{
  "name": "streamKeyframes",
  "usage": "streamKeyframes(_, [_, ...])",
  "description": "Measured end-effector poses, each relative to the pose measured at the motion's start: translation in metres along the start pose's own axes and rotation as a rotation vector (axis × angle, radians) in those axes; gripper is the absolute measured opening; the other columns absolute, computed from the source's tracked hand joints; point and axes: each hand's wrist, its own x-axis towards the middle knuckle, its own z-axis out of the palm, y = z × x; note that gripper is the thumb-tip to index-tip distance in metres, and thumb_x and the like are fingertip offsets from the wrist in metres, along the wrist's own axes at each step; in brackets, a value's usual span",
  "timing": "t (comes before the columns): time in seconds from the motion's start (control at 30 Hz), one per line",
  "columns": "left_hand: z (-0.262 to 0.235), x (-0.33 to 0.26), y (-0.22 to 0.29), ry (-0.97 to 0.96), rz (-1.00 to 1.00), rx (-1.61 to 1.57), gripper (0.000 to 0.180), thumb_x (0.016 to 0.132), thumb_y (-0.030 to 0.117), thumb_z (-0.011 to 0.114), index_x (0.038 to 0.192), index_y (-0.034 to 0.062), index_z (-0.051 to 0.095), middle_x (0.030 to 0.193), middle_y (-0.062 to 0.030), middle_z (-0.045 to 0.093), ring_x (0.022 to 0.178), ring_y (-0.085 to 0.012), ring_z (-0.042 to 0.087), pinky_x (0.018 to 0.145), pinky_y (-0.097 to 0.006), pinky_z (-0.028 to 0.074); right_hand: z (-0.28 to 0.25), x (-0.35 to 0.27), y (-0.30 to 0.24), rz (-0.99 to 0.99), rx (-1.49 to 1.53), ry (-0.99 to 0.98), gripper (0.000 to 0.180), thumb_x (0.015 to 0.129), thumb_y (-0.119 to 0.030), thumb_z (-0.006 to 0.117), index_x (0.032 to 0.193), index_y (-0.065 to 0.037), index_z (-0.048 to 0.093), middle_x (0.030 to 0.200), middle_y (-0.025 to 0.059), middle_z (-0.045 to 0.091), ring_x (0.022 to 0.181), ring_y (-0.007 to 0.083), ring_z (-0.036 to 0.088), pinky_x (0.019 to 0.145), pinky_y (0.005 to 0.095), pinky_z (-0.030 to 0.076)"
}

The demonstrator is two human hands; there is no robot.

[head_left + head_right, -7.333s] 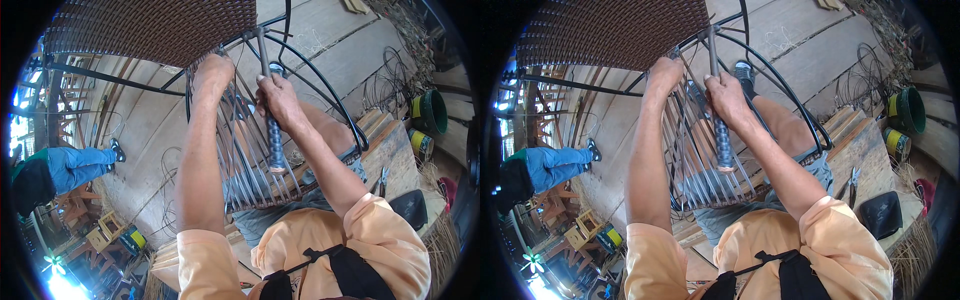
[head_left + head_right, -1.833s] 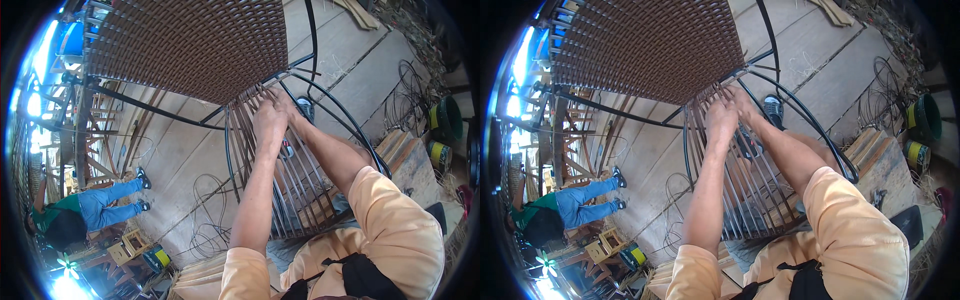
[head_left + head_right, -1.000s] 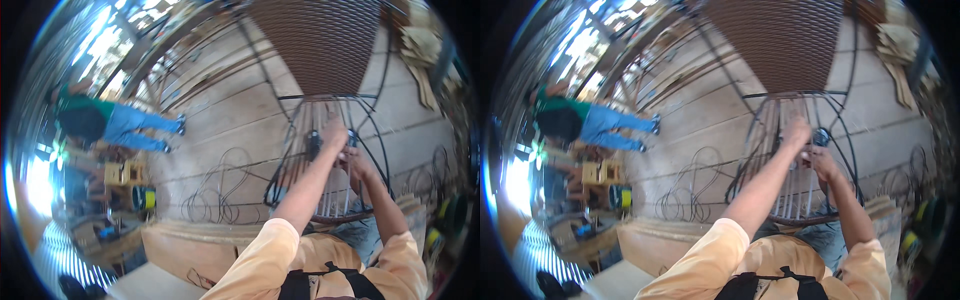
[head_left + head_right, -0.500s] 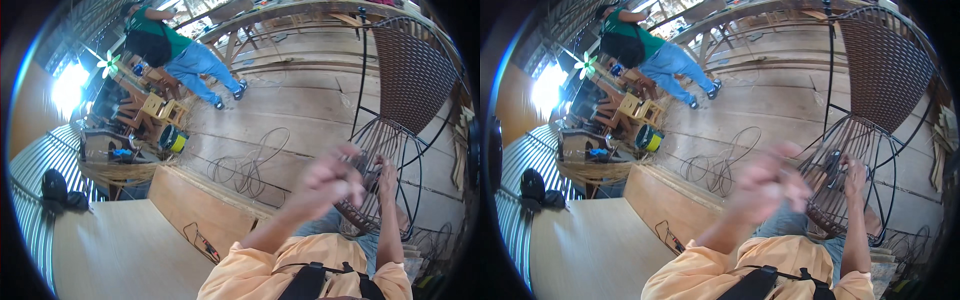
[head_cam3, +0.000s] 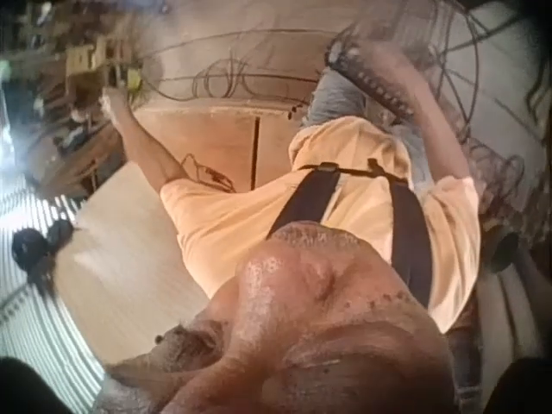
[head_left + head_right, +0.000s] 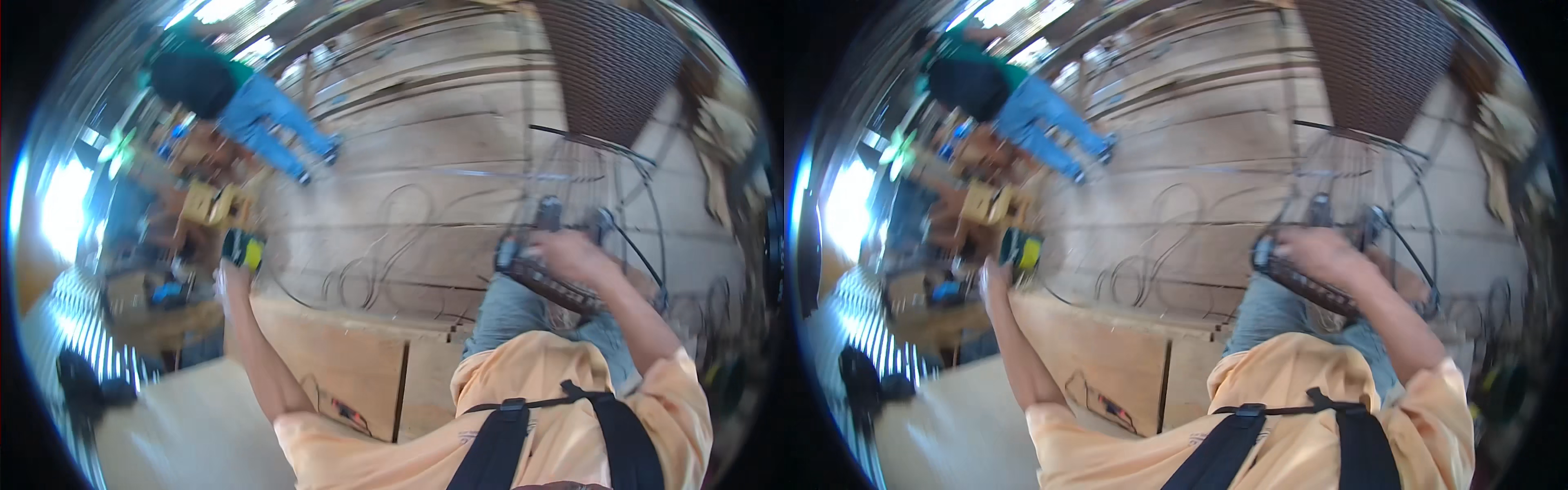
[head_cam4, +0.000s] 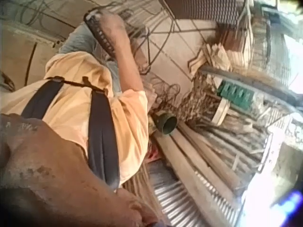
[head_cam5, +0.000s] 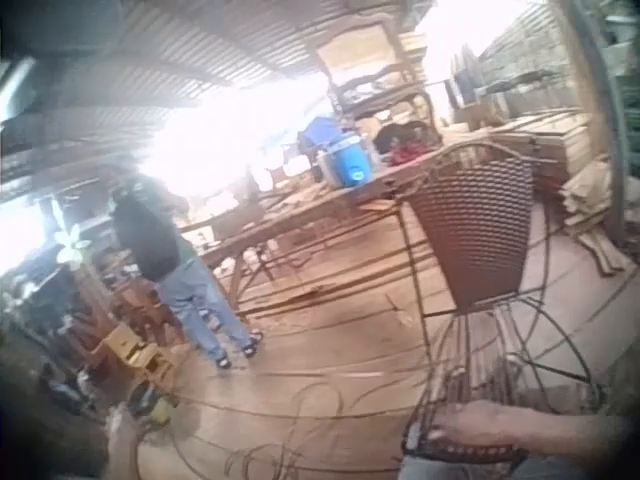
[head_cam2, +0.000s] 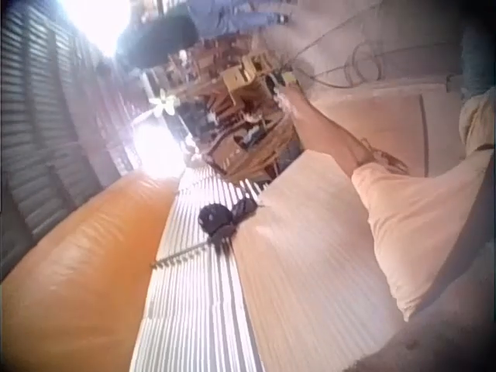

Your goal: Weaving and securing synthetic rattan strips onto a chair frame using pliers and a hammer.

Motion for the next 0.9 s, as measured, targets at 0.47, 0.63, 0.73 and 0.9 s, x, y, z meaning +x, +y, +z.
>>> streamKeyframes(0.47, [-0.052, 0.021, -0.025, 0.388, -0.090, -1.700, 0.040, 0.086, 0.038, 0.057, 0.103, 0.0015, 0.060, 0.092, -0.0134, 0.062, 0.071, -0.0206, 0.058, 0.062, -0.034, 0.045, -0.071, 0.012, 0.043, -0.205, -0.070, 0.198, 0.029, 0.086, -0.032, 0.056, 0.097, -0.006, 0.060, 0.086, 0.0148, 0.061, 0.083, 0.0307, 0.060, 0.072, 0.0408, 0.046])
streamKeyframes(0.63, [-0.003, 0.035, -0.034, 0.559, 0.507, -0.450, 0.056, 0.088, 0.040, 0.052, 0.124, -0.0015, 0.049, 0.110, -0.0244, 0.056, 0.103, -0.0361, 0.050, 0.091, -0.043, 0.036, -0.033, 0.044, 0.018, -0.139, -0.303, 0.148, 0.026, 0.087, -0.030, 0.052, 0.089, -0.007, 0.061, 0.077, 0.0140, 0.062, 0.077, 0.0326, 0.061, 0.067, 0.0432, 0.048])
streamKeyframes(0.73, [-0.004, -0.090, 0.115, 0.025, 1.144, -0.880, 0.049, 0.078, 0.003, 0.042, 0.127, -0.0024, 0.045, 0.114, -0.0149, 0.056, 0.071, -0.0164, 0.057, 0.062, -0.028, 0.047, -0.015, 0.069, -0.078, -0.460, -0.225, 0.194, 0.016, 0.077, -0.018, 0.056, 0.080, -0.004, 0.064, 0.080, 0.0184, 0.064, 0.079, 0.0351, 0.062, 0.069, 0.0429, 0.050])
streamKeyframes(0.9, [-0.025, -0.121, 0.124, -0.244, 0.691, -1.402, 0.030, 0.070, -0.004, 0.044, 0.095, 0.0008, 0.060, 0.073, 0.0014, 0.048, 0.055, -0.0067, 0.037, 0.046, -0.022, 0.032, -0.074, 0.075, -0.063, -0.852, -0.373, 0.449, 0.023, 0.081, -0.015, 0.054, 0.100, -0.004, 0.060, 0.098, 0.0160, 0.062, 0.092, 0.0318, 0.058, 0.078, 0.0379, 0.048])
